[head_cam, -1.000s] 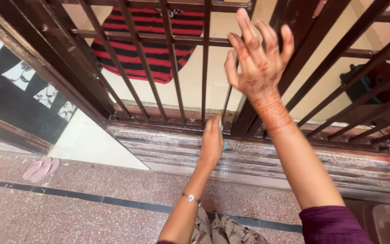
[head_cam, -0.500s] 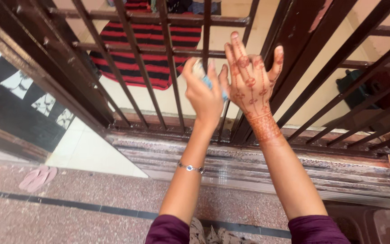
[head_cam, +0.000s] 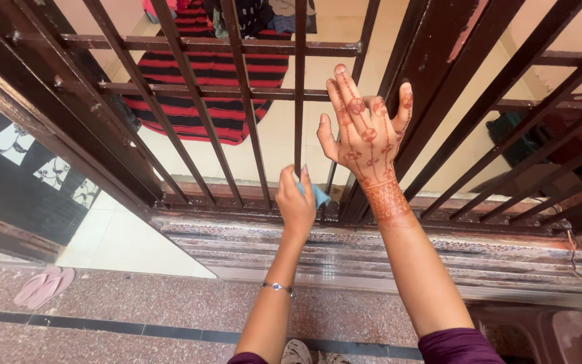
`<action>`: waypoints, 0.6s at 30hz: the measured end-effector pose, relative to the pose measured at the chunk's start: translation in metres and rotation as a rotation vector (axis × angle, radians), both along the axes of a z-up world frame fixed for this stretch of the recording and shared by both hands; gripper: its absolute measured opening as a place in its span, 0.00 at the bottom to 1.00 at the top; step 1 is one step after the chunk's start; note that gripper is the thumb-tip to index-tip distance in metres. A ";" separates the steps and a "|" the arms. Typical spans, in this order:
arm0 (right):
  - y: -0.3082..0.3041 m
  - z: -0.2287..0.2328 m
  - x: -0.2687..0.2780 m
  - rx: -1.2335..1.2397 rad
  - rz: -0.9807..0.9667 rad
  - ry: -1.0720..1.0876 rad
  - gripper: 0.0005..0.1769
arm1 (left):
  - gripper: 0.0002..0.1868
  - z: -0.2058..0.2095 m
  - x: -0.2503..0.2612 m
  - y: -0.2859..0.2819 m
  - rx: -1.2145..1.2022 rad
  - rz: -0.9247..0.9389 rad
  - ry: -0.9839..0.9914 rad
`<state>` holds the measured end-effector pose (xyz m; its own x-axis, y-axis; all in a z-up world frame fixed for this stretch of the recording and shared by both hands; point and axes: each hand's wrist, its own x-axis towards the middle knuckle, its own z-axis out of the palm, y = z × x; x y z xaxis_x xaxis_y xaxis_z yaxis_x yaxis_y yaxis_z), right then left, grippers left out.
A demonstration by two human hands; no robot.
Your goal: The person cleans the vertical bars and horizontal tracks of a metal door frame with a blue cloth by hand.
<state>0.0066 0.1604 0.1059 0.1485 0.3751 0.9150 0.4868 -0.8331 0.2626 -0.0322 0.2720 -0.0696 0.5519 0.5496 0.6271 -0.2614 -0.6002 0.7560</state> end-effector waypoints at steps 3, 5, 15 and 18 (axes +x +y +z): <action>0.000 -0.001 0.000 -0.004 -0.004 -0.006 0.24 | 0.16 -0.031 -0.006 0.000 -0.068 -0.057 0.139; 0.000 -0.002 0.001 -0.009 -0.006 -0.046 0.26 | 0.17 -0.046 -0.015 -0.001 -0.071 -0.114 0.165; 0.045 -0.018 -0.017 0.240 0.227 0.176 0.26 | 0.19 0.003 -0.072 0.018 -0.190 -0.146 0.021; 0.075 -0.038 -0.016 0.213 0.153 0.218 0.32 | 0.13 0.062 -0.077 0.034 -0.140 0.003 -0.169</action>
<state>-0.0090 0.2357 0.0678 0.3057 0.2116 0.9283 0.6357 -0.7712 -0.0335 -0.1090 0.3057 -0.0079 0.4438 0.6394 0.6279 -0.3900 -0.4930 0.7777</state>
